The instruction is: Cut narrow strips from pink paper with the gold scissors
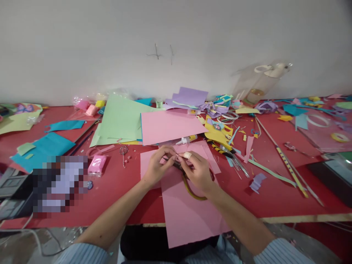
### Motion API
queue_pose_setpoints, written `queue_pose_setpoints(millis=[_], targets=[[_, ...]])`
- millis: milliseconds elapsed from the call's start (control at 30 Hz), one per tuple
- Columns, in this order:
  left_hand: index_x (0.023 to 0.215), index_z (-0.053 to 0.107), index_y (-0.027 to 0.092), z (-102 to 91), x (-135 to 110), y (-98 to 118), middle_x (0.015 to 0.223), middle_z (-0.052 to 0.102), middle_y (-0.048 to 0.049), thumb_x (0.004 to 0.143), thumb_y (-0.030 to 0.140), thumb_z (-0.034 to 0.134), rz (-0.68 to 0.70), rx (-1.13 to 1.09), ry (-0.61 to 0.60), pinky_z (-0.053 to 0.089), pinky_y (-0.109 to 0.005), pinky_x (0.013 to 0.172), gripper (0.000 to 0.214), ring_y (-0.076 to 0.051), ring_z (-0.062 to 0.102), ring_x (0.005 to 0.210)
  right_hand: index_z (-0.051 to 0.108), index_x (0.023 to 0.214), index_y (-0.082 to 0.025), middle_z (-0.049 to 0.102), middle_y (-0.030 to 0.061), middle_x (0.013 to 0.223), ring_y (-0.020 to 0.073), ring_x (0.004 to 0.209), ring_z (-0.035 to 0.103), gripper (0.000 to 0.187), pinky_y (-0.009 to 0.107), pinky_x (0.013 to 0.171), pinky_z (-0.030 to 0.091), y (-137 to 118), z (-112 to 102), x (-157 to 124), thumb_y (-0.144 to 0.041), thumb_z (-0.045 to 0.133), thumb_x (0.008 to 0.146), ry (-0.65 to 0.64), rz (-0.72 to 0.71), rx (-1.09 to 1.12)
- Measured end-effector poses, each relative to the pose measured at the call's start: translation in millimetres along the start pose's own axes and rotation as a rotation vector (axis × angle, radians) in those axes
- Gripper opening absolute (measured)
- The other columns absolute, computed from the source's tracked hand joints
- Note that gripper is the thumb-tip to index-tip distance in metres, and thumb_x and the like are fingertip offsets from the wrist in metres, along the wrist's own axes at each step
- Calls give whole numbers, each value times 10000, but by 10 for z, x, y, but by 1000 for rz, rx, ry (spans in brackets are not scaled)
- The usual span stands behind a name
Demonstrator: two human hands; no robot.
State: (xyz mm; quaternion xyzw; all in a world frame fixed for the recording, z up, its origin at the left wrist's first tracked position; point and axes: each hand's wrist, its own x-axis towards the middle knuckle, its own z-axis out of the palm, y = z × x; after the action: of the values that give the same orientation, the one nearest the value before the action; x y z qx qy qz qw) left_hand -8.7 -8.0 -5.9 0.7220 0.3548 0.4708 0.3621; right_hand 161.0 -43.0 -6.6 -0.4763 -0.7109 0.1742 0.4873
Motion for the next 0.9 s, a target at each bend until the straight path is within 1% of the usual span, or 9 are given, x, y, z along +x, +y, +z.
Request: queue_pose_setpoints(millis=[200, 467, 667, 800, 900], targets=[[904, 614, 173, 2, -14, 21, 951, 640, -55, 906, 217, 609, -29, -7, 28, 524, -260, 746, 44, -144, 621, 847, 623, 924, -211, 710, 74, 890, 209, 831, 675, 83, 340, 742, 543, -7, 7, 9, -210, 548, 958, -8, 4, 13], [894, 630, 171, 1, -5, 61, 888, 663, -43, 891, 205, 627, -66, 25, 42, 512, -261, 748, 34, -143, 624, 813, 612, 932, -212, 701, 71, 893, 204, 809, 671, 71, 332, 731, 553, -9, 20, 28, -202, 542, 940, -11, 36, 34], [903, 624, 169, 0, -6, 34, 890, 652, -39, 906, 217, 608, -56, 15, 37, 531, -247, 719, 51, -125, 625, 765, 629, 949, -216, 713, 57, 902, 188, 804, 685, 74, 305, 718, 567, -29, 17, 31, -194, 565, 921, -11, 37, 66], [910, 628, 168, -14, -9, 22, 898, 651, -44, 910, 221, 607, -41, 13, 23, 538, -248, 720, 57, -129, 631, 778, 633, 941, -220, 715, 43, 884, 176, 783, 681, 45, 288, 702, 559, -45, 3, 37, -225, 593, 921, -10, 43, 81], [916, 626, 170, -26, -7, 17, 913, 654, -45, 906, 197, 610, -25, 19, 6, 537, -247, 724, 34, -127, 630, 785, 627, 911, -216, 702, 33, 846, 170, 767, 669, 45, 281, 696, 543, -43, -4, 41, -209, 586, 925, -11, 50, 73]])
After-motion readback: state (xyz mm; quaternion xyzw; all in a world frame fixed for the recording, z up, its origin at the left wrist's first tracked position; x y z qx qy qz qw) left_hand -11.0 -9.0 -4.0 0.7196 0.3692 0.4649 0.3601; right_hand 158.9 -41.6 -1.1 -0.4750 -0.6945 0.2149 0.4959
